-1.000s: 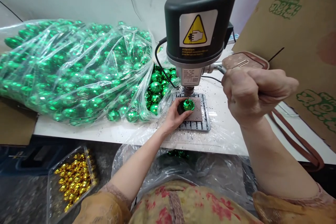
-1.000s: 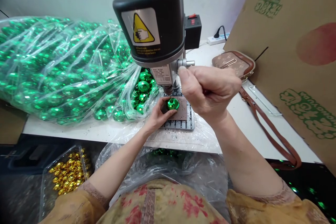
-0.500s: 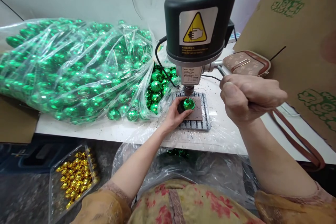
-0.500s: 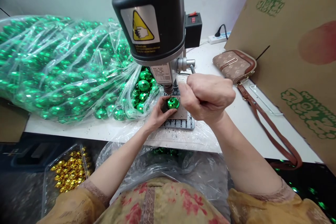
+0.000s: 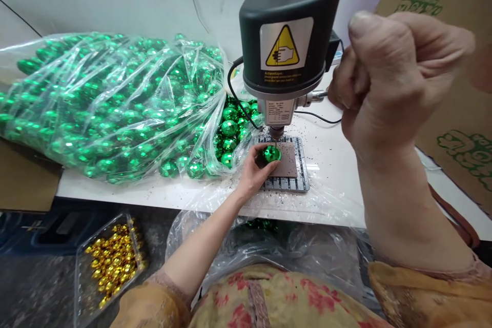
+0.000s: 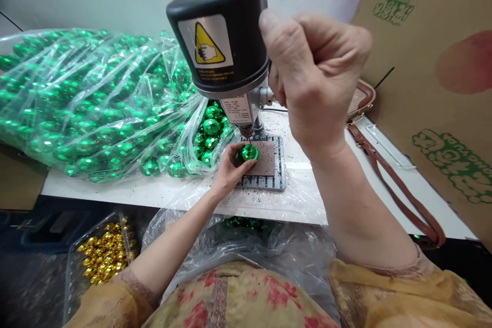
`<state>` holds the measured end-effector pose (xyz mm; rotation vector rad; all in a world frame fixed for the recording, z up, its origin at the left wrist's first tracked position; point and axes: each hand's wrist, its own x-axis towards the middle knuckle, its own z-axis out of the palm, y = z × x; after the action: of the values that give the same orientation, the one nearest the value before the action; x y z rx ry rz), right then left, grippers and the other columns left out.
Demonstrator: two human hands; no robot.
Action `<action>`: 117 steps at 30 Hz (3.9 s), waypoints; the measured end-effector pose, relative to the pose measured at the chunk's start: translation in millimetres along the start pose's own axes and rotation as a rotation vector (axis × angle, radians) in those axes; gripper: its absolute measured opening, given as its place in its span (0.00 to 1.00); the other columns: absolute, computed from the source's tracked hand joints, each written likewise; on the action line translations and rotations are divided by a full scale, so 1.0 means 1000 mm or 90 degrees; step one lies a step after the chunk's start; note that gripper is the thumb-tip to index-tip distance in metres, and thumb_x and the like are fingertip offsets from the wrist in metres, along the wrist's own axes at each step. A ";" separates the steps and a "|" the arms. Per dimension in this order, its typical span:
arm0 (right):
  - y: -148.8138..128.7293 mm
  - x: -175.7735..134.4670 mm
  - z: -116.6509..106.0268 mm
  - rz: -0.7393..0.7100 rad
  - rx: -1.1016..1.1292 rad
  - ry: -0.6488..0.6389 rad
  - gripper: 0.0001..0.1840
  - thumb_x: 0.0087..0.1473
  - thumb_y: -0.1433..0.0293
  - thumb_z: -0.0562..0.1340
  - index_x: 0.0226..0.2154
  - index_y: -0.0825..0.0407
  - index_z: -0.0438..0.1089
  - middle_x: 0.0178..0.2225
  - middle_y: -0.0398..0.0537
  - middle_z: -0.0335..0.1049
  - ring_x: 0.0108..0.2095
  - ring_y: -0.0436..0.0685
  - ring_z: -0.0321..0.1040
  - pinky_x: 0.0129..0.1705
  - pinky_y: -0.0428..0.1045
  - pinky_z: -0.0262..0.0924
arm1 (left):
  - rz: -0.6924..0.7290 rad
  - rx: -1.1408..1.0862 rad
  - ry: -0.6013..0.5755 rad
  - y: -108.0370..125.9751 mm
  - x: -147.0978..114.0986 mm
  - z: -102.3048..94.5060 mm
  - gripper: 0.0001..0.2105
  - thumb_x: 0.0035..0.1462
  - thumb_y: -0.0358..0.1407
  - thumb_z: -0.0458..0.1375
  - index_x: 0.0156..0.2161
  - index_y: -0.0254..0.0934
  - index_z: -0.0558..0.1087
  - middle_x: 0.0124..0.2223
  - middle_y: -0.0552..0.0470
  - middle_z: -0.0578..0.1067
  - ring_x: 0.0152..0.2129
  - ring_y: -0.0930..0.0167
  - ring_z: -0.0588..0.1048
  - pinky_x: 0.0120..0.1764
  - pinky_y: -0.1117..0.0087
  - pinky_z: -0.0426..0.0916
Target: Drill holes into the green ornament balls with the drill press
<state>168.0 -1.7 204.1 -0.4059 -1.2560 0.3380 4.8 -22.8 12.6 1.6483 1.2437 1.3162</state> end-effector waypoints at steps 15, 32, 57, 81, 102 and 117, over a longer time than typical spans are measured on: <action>0.002 0.000 -0.003 0.013 0.000 -0.011 0.25 0.58 0.74 0.61 0.14 0.49 0.54 0.12 0.36 0.45 0.13 0.46 0.48 0.18 0.51 0.37 | 0.496 0.376 -0.215 0.010 -0.111 -0.054 0.16 0.66 0.41 0.57 0.57 0.42 0.71 0.52 0.39 0.77 0.47 0.60 0.76 0.49 0.57 0.74; 0.003 -0.006 -0.003 -0.009 0.025 -0.007 0.25 0.59 0.74 0.62 0.14 0.51 0.54 0.12 0.36 0.49 0.13 0.44 0.49 0.17 0.48 0.39 | 0.021 0.323 0.081 0.004 0.010 -0.098 0.18 0.57 0.36 0.63 0.54 0.42 0.74 0.47 0.46 0.73 0.39 0.64 0.74 0.43 0.62 0.72; -0.002 -0.006 -0.002 0.000 0.028 -0.032 0.25 0.61 0.76 0.59 0.15 0.53 0.51 0.13 0.34 0.46 0.15 0.40 0.48 0.21 0.44 0.42 | -0.088 -0.192 0.006 -0.019 0.028 -0.012 0.27 0.48 0.49 0.72 0.48 0.39 0.69 0.46 0.47 0.78 0.44 0.67 0.78 0.49 0.63 0.73; 0.003 -0.005 0.000 -0.013 0.090 -0.003 0.29 0.55 0.64 0.68 0.14 0.51 0.52 0.12 0.34 0.46 0.14 0.42 0.45 0.19 0.48 0.38 | 0.036 -0.072 -0.116 -0.021 0.018 -0.007 0.27 0.55 0.47 0.69 0.56 0.39 0.68 0.52 0.45 0.76 0.49 0.63 0.76 0.54 0.60 0.70; 0.006 0.004 0.003 -0.017 0.085 -0.011 0.29 0.53 0.61 0.68 0.14 0.52 0.53 0.12 0.35 0.45 0.13 0.43 0.43 0.18 0.48 0.36 | 0.053 -0.053 -0.075 -0.014 0.014 0.000 0.26 0.52 0.47 0.71 0.51 0.38 0.70 0.49 0.44 0.78 0.47 0.62 0.78 0.52 0.57 0.73; 0.004 -0.034 -0.011 0.013 -0.077 0.017 0.30 0.59 0.62 0.63 0.13 0.49 0.49 0.13 0.40 0.45 0.16 0.49 0.45 0.22 0.54 0.41 | 0.034 -0.086 -0.087 -0.010 0.013 0.001 0.27 0.52 0.48 0.71 0.51 0.38 0.70 0.50 0.44 0.78 0.50 0.61 0.77 0.54 0.57 0.72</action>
<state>169.0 -15.3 170.5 -0.5245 -1.2510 0.2740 3.6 -7.7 7.1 1.6560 1.0155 1.2676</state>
